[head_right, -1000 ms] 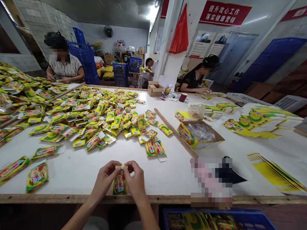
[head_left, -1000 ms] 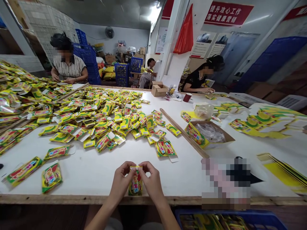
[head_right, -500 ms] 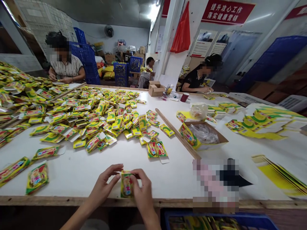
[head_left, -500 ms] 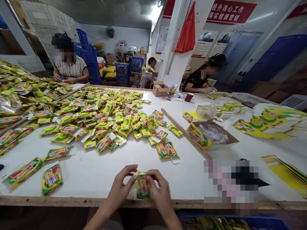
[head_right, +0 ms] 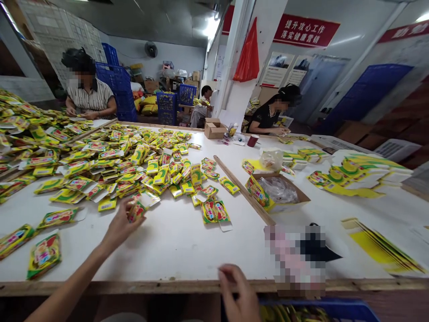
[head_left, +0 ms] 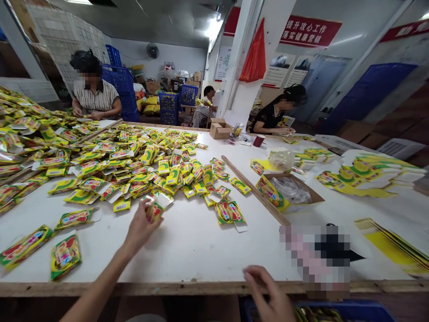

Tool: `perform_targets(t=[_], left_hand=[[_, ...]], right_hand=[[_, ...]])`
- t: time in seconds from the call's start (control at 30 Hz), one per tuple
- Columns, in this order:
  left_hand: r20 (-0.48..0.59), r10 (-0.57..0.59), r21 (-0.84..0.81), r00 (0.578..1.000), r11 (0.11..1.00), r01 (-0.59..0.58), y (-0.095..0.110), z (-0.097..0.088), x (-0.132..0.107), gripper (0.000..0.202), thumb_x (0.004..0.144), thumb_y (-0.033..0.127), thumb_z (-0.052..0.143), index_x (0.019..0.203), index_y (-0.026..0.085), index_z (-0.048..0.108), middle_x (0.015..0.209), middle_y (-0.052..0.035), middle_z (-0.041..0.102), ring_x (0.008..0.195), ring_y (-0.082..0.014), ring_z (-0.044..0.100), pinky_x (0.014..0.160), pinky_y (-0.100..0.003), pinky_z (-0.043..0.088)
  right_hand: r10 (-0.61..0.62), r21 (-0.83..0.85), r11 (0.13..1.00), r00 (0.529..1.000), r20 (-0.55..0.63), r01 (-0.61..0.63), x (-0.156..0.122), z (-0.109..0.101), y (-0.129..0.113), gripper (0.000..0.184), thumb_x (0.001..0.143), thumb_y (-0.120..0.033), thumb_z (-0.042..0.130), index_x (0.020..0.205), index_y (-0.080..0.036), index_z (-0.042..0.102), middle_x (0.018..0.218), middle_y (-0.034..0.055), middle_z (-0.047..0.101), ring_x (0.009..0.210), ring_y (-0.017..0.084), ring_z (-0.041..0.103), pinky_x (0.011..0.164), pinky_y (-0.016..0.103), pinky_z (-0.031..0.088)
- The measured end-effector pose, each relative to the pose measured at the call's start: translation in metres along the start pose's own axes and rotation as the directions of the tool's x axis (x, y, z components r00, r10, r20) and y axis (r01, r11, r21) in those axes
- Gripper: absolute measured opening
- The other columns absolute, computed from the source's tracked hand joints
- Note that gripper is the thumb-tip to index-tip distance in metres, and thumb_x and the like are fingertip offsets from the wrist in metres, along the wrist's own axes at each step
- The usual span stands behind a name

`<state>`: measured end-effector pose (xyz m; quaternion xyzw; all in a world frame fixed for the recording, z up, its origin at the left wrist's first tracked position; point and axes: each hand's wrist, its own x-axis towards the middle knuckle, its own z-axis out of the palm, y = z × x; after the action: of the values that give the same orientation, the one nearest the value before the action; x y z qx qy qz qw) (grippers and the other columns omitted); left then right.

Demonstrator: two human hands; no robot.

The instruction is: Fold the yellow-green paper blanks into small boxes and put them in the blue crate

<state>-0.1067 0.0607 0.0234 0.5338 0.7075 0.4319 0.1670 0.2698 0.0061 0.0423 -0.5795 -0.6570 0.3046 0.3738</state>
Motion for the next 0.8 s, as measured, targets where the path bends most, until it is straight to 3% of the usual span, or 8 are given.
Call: perform_targets(t=[0.13, 0.23, 0.4, 0.5, 0.6, 0.67, 0.8], left_hand=[[0.120, 0.039, -0.287, 0.992, 0.958, -0.002, 0.038, 0.036, -0.072, 0.071, 0.070, 0.029, 0.076, 0.126, 0.025, 0.032, 0.105, -0.0041, 0.060, 0.091, -0.0216, 0.064, 0.080, -0.035, 0.052], [0.233, 0.085, -0.461, 0.969, 0.887, 0.033, 0.048, 0.053, -0.100, 0.046, 0.084, 0.026, 0.062, 0.121, 0.025, 0.036, 0.104, -0.0043, 0.064, 0.085, -0.0185, 0.065, 0.081, -0.034, 0.051], [0.281, 0.101, -0.585, 0.955, 0.806, 0.087, 0.046, 0.054, -0.102, 0.029, 0.088, 0.028, 0.058, 0.115, 0.024, 0.048, 0.100, -0.0042, 0.070, 0.087, -0.0197, 0.067, 0.080, -0.032, 0.052], [0.314, 0.107, -0.556, 0.943, 0.826, 0.091, 0.048, 0.052, -0.095, 0.015, 0.088, 0.031, 0.058, 0.098, 0.020, 0.061, 0.087, -0.0042, 0.071, 0.082, -0.0206, 0.067, 0.076, -0.031, 0.053], [0.285, 0.147, -0.520, 0.947, 0.854, 0.024, 0.051, 0.053, -0.091, 0.016, 0.090, 0.031, 0.056, 0.088, 0.019, 0.067, 0.088, -0.0058, 0.071, 0.087, -0.0219, 0.067, 0.080, -0.032, 0.053], [0.229, 0.178, -0.520, 0.957, 0.853, -0.034, 0.052, 0.055, -0.092, 0.016, 0.090, 0.030, 0.055, 0.092, 0.020, 0.068, 0.100, -0.0075, 0.070, 0.097, -0.0233, 0.066, 0.086, -0.034, 0.052], [0.133, 0.135, -0.549, 0.982, 0.835, -0.040, 0.049, 0.058, -0.096, 0.020, 0.092, 0.028, 0.051, 0.109, 0.021, 0.060, 0.108, -0.0079, 0.068, 0.101, -0.0224, 0.066, 0.088, -0.036, 0.053]], right_hand=[[-0.077, 0.340, 0.939, 0.995, 0.068, 0.050, 0.018, 0.096, -0.042, 0.022, 0.085, -0.037, 0.060, 0.099, -0.021, 0.061, 0.100, 0.0084, 0.070, 0.091, 0.023, 0.068, 0.080, 0.030, 0.056], [-0.121, 0.467, 0.882, 0.989, 0.089, 0.065, 0.026, 0.130, -0.049, 0.017, 0.086, -0.032, 0.058, 0.099, -0.022, 0.056, 0.094, 0.0059, 0.068, 0.086, 0.021, 0.068, 0.076, 0.029, 0.055], [-0.139, 0.495, 0.867, 0.982, 0.127, 0.058, 0.028, 0.126, -0.035, 0.017, 0.087, -0.028, 0.057, 0.103, -0.021, 0.057, 0.096, 0.0052, 0.068, 0.086, 0.020, 0.067, 0.078, 0.029, 0.053], [-0.160, 0.436, 0.897, 0.973, 0.166, 0.073, 0.030, 0.116, -0.033, 0.014, 0.088, -0.027, 0.057, 0.098, -0.020, 0.064, 0.094, 0.0057, 0.070, 0.086, 0.021, 0.067, 0.077, 0.029, 0.052], [-0.202, 0.368, 0.920, 0.967, 0.154, 0.133, 0.037, 0.113, -0.037, 0.014, 0.089, -0.027, 0.055, 0.088, -0.020, 0.067, 0.089, 0.0053, 0.070, 0.084, 0.021, 0.066, 0.075, 0.027, 0.050], [-0.226, 0.357, 0.918, 0.968, 0.114, 0.172, 0.040, 0.115, -0.040, 0.015, 0.090, -0.026, 0.055, 0.084, -0.020, 0.067, 0.087, 0.0051, 0.069, 0.084, 0.020, 0.065, 0.075, 0.027, 0.050], [-0.203, 0.404, 0.899, 0.978, 0.039, 0.170, 0.041, 0.120, -0.039, 0.014, 0.089, -0.024, 0.055, 0.100, -0.020, 0.063, 0.089, 0.0041, 0.069, 0.082, 0.019, 0.066, 0.075, 0.027, 0.051]])
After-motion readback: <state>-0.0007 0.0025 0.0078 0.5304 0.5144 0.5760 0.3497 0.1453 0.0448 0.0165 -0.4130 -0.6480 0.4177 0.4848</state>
